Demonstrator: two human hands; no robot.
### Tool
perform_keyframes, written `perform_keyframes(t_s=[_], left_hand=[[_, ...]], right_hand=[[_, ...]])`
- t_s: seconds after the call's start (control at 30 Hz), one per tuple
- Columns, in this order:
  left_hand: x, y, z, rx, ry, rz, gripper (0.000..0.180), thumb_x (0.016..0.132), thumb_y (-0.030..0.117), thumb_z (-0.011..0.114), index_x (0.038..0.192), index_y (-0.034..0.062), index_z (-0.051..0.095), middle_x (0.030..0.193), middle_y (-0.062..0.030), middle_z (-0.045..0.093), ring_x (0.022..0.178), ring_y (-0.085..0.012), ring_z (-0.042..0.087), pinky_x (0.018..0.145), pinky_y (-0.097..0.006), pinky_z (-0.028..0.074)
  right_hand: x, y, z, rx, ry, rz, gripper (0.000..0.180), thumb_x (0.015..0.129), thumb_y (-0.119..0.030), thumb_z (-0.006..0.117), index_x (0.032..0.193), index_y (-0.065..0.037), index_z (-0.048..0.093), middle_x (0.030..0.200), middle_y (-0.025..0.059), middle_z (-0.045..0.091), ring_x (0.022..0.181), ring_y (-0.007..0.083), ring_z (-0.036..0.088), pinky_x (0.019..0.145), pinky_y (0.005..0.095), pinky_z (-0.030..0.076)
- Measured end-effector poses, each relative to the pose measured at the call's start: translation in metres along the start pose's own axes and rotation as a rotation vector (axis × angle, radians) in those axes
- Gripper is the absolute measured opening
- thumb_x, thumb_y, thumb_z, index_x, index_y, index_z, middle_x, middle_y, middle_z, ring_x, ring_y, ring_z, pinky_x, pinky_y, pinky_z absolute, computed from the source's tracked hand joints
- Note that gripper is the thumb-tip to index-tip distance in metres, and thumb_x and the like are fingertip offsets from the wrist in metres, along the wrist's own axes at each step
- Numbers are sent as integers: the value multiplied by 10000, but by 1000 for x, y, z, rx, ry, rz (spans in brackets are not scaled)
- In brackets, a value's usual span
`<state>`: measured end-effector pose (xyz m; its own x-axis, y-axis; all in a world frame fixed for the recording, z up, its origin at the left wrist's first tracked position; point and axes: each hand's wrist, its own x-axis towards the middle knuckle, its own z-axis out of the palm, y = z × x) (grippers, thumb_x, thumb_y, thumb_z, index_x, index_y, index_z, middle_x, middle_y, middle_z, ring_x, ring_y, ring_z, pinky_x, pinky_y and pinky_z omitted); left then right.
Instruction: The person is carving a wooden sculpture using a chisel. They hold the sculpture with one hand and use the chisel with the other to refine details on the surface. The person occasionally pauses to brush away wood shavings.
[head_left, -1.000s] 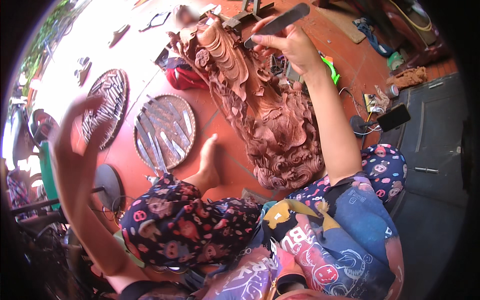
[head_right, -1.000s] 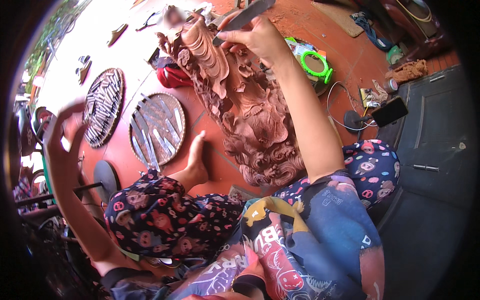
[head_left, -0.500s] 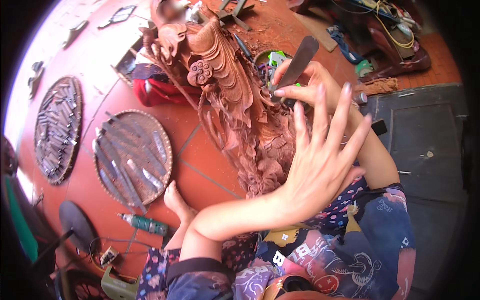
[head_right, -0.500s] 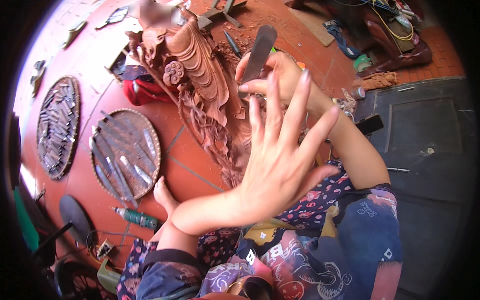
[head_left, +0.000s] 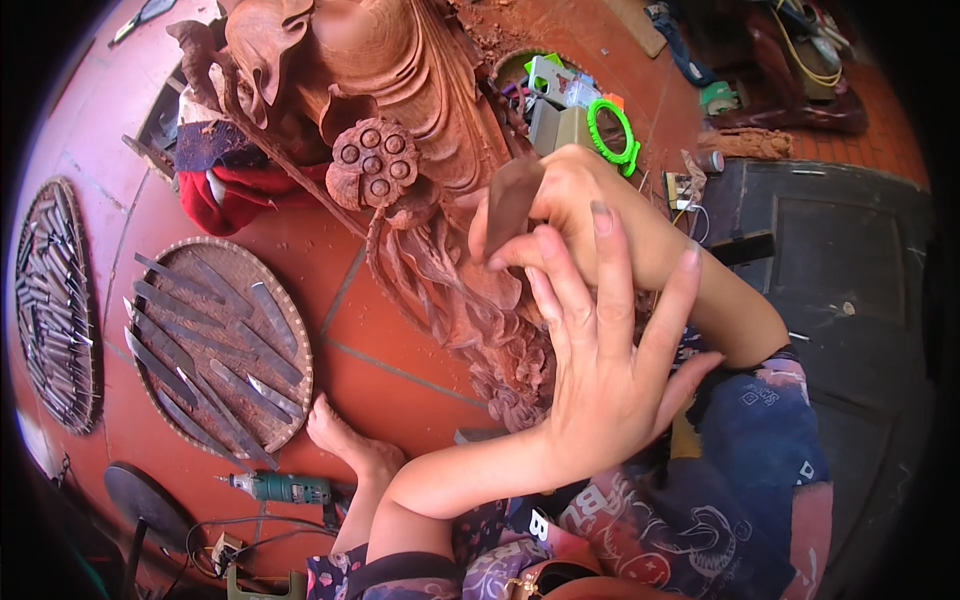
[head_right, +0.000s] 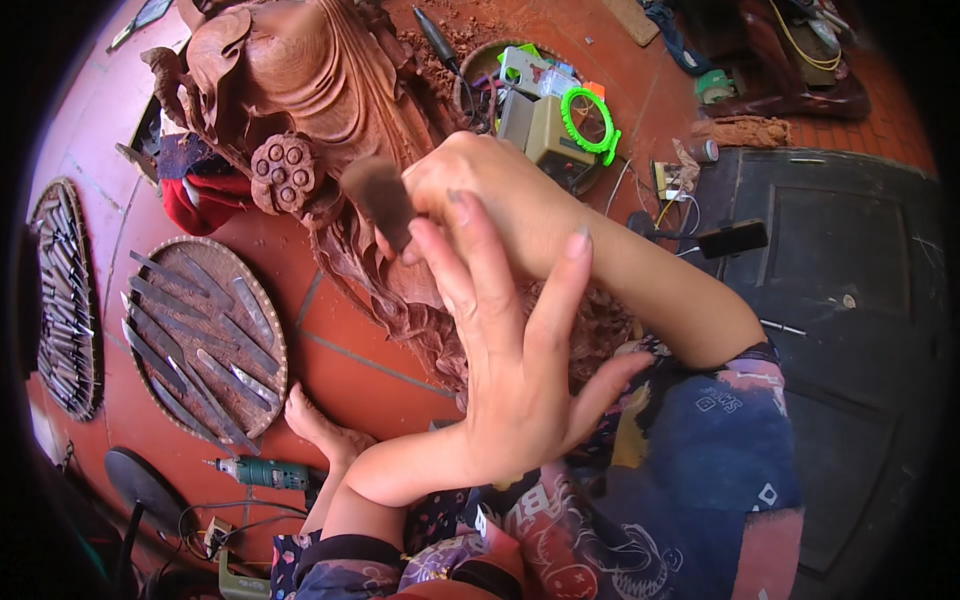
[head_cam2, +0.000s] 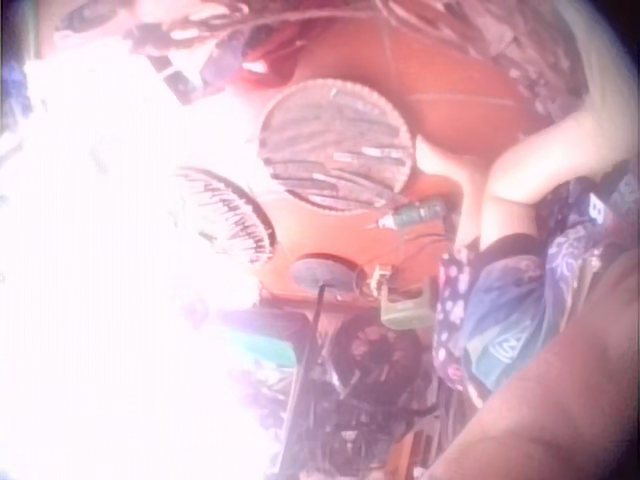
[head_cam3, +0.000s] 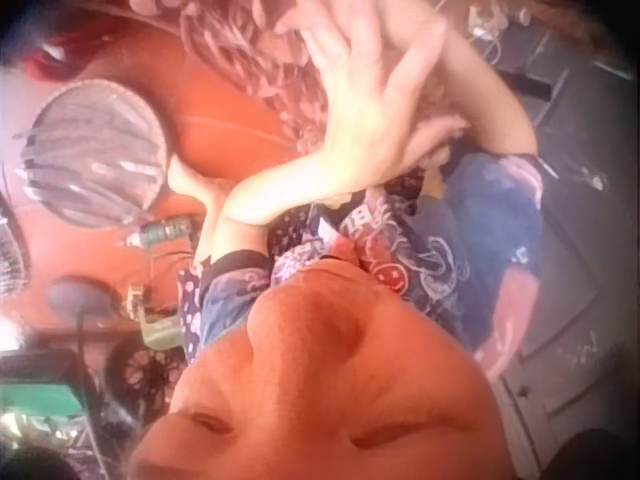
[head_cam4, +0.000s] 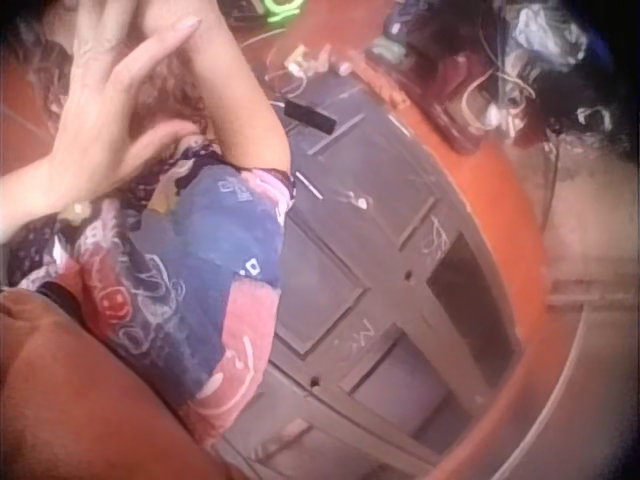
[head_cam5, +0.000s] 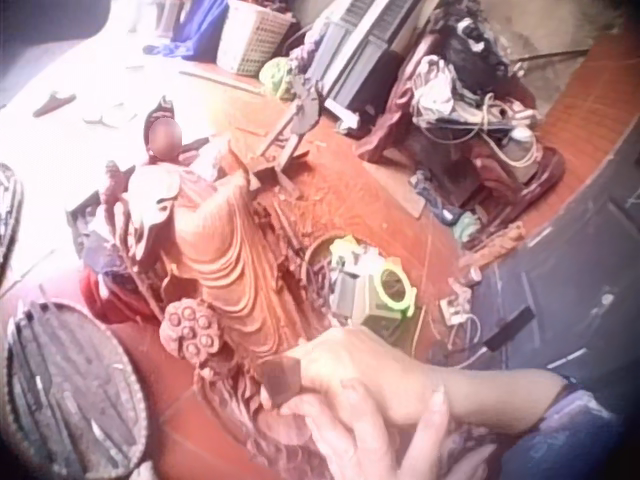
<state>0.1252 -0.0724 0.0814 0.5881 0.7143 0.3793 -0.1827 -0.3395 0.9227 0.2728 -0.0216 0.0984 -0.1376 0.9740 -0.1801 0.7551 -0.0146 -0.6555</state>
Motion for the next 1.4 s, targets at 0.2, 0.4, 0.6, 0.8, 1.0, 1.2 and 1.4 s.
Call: perform_keyframes(t_s=[0.2, 0.4, 0.6, 0.8, 1.0, 1.2, 1.4], left_hand=[[-3, -6, 5, -28, 81, 17, 872, 767, 299, 838, 1515, 96, 438, 1577, -445, 67, 1384, -743, 25, 1051, -798, 185], [1, 1, 1, -82, 49, 3, 912, 726, 261, 870, 1513, 112, 435, 1572, -453, 40, 1339, -788, 38, 1030, -813, 196], [8, -13, 8, -37, 136, 69, 931, 697, 238, 888, 1509, 126, 446, 1563, -465, 34, 1314, -813, -8, 1009, -822, 213], [11, -13, 13, -59, 152, 55, 970, 669, 212, 900, 1519, 137, 438, 1562, -468, -16, 1306, -819, -32, 986, -835, 219], [3, -10, 8, -110, 162, 58, 984, 665, 214, 899, 1525, 123, 431, 1553, -484, -36, 1319, -808, -30, 997, -826, 221], [9, -13, 6, -106, 148, 90, 1024, 649, 215, 910, 1535, 114, 407, 1549, -491, -3, 1323, -805, -36, 993, -835, 204], [10, -18, 6, -112, 98, 78, 1050, 629, 216, 925, 1531, 111, 399, 1560, -475, -17, 1331, -797, -41, 1012, -840, 164]], right_hand=[[7, -2, 1, -157, -12, -21, 223, 634, -190, 703, 624, -23, 555, 632, 181, 596, 620, 399, 626, 542, 450, 489], [3, -9, 2, -269, -50, -36, 195, 642, -206, 726, 664, -53, 608, 681, 163, 639, 657, 381, 668, 580, 457, 532], [28, -24, -20, -217, -239, 57, 171, 666, -200, 702, 725, -48, 652, 667, 135, 628, 604, 329, 629, 537, 413, 498], [24, -9, -15, -311, -121, -158, 135, 643, -165, 680, 692, -57, 616, 642, 117, 610, 569, 325, 609, 521, 392, 486], [23, -12, -16, -308, -128, -154, 125, 632, -150, 684, 681, -58, 615, 644, 114, 614, 576, 337, 616, 527, 398, 491], [21, -11, -15, -275, -97, -140, 124, 625, -141, 684, 670, -51, 610, 643, 115, 614, 579, 344, 618, 529, 403, 494], [14, -14, -7, -246, -30, -114, 124, 618, -132, 684, 660, -45, 606, 642, 116, 615, 582, 351, 620, 531, 408, 497]])
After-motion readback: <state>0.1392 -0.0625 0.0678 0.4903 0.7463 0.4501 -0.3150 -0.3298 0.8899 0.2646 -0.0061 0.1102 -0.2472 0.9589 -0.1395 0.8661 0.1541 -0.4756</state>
